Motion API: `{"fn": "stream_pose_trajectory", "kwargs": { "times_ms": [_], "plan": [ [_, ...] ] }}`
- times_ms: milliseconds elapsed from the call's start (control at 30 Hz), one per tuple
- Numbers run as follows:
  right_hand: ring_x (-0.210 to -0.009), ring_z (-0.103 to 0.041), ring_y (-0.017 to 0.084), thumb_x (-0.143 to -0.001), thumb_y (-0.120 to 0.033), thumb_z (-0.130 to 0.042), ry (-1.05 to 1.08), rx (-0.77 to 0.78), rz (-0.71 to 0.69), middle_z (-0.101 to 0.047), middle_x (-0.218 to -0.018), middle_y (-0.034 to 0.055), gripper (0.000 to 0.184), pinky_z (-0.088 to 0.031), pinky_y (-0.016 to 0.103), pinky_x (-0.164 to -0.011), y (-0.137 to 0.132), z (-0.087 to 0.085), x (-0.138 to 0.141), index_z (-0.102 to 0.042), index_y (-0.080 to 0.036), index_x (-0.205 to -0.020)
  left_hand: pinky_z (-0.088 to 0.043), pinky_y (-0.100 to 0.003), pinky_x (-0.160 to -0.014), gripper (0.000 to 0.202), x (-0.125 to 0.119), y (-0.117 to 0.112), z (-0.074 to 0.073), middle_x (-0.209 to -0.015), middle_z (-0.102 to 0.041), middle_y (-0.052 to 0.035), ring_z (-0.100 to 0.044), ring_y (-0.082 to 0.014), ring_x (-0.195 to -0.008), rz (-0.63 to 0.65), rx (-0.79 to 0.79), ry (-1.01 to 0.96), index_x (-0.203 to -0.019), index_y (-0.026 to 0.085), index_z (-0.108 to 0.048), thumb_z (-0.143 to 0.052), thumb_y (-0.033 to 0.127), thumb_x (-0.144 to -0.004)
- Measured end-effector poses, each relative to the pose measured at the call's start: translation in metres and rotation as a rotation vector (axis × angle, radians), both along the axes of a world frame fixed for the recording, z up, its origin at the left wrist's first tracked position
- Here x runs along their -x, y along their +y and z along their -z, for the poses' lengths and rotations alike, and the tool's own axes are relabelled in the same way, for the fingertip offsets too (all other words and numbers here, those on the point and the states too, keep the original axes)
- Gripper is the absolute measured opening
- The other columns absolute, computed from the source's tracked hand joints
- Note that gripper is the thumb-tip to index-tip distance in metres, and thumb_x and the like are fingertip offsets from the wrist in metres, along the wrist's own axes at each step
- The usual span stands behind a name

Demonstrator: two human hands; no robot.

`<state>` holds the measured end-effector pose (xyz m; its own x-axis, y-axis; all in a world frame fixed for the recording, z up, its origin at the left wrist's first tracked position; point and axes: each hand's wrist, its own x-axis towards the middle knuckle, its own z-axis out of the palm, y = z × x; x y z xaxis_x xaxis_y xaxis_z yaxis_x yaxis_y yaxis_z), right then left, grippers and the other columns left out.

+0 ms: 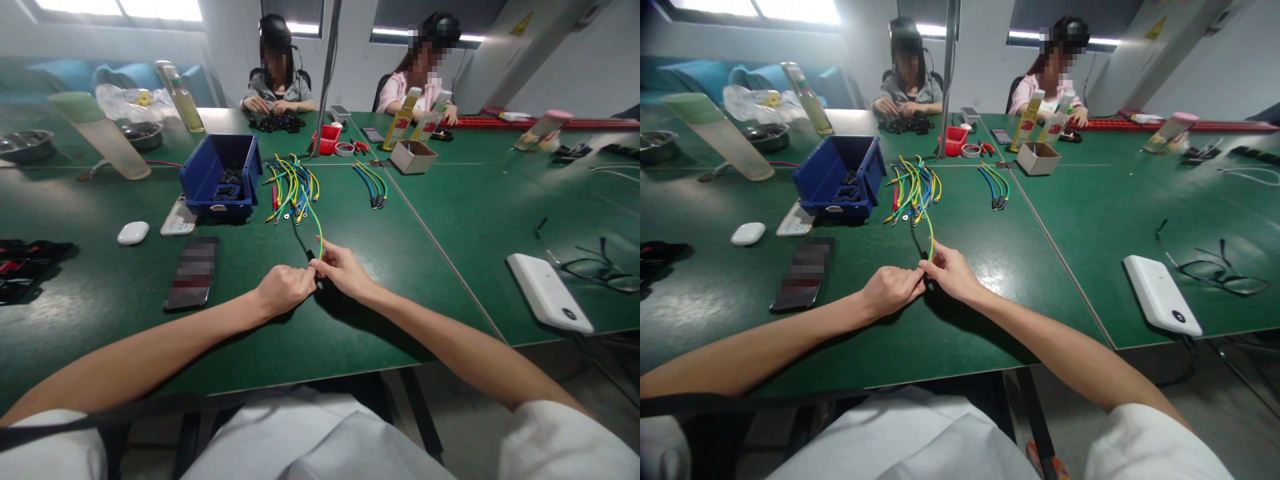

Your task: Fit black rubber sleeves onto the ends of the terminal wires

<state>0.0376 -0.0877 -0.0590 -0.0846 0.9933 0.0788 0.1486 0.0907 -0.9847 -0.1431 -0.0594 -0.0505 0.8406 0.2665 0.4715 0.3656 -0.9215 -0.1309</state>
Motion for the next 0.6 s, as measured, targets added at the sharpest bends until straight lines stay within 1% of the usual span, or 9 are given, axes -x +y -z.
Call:
{"fn": "stream_pose_trajectory", "kwargs": {
  "times_ms": [133, 233, 333, 400, 500, 600],
  "plan": [
    [-0.054, -0.056, 0.011, -0.076, -0.035, -0.070, 0.091, 0.065, 0.053, -0.060, -0.061, -0.0054, 0.056, -0.044, 0.023, -0.052, 0.002, 0.001, 0.001, -0.058, -0.016, -0.127, -0.043, -0.024, -0.050, 0.018, 0.000, 0.002, 0.004, -0.065, -0.067, -0.0045, -0.064, -0.0157, -0.056, -0.037, 0.137, -0.045, -0.089, 0.012, -0.063, -0.046, 0.020, -0.092],
    [-0.054, -0.056, 0.011, -0.075, -0.034, -0.071, 0.121, 0.074, 0.093, -0.061, -0.062, -0.0048, 0.062, -0.044, 0.024, -0.053, 0.005, 0.000, 0.000, -0.055, -0.014, -0.132, -0.043, -0.025, -0.052, 0.019, -0.001, 0.004, 0.003, -0.074, -0.071, -0.0031, -0.065, -0.0157, -0.059, -0.077, 0.238, -0.072, -0.098, 0.014, -0.065, -0.050, 0.024, -0.091],
    [-0.054, -0.057, 0.012, -0.074, -0.034, -0.072, 0.110, 0.065, 0.150, -0.061, -0.062, -0.0046, 0.070, -0.046, 0.026, -0.055, 0.010, 0.000, -0.004, -0.050, -0.013, -0.137, -0.042, -0.025, -0.053, 0.030, -0.003, 0.005, 0.001, -0.078, -0.073, -0.0015, -0.065, -0.0152, -0.059, -0.136, 0.320, -0.057, -0.116, 0.017, -0.062, -0.053, 0.030, -0.090],
    [-0.054, -0.058, 0.012, -0.074, -0.034, -0.071, 0.090, 0.045, 0.188, -0.061, -0.063, -0.0047, 0.071, -0.047, 0.027, -0.056, 0.014, 0.000, -0.009, -0.048, -0.013, -0.137, -0.042, -0.026, -0.055, 0.039, -0.004, 0.005, 0.000, -0.082, -0.074, -0.0024, -0.066, -0.0163, -0.061, -0.175, 0.351, -0.039, -0.125, 0.017, -0.059, -0.053, 0.033, -0.090],
    [-0.054, -0.059, 0.012, -0.074, -0.034, -0.071, 0.051, -0.009, 0.240, -0.059, -0.063, -0.0061, 0.071, -0.048, 0.027, -0.057, 0.019, 0.001, -0.016, -0.044, -0.017, -0.137, -0.045, -0.028, -0.060, 0.040, -0.006, 0.006, 0.000, -0.093, -0.075, -0.0055, -0.069, -0.0189, -0.070, -0.211, 0.381, -0.024, -0.127, 0.017, -0.058, -0.051, 0.033, -0.091],
    [-0.054, -0.060, 0.013, -0.072, -0.035, -0.071, 0.025, -0.043, 0.306, -0.059, -0.062, -0.0072, 0.072, -0.049, 0.027, -0.057, 0.026, 0.001, -0.022, -0.040, -0.020, -0.135, -0.047, -0.028, -0.064, 0.036, -0.006, 0.006, -0.001, -0.094, -0.075, -0.0055, -0.070, -0.0198, -0.073, -0.219, 0.433, -0.009, -0.123, 0.018, -0.061, -0.049, 0.032, -0.092]
  ]
}}
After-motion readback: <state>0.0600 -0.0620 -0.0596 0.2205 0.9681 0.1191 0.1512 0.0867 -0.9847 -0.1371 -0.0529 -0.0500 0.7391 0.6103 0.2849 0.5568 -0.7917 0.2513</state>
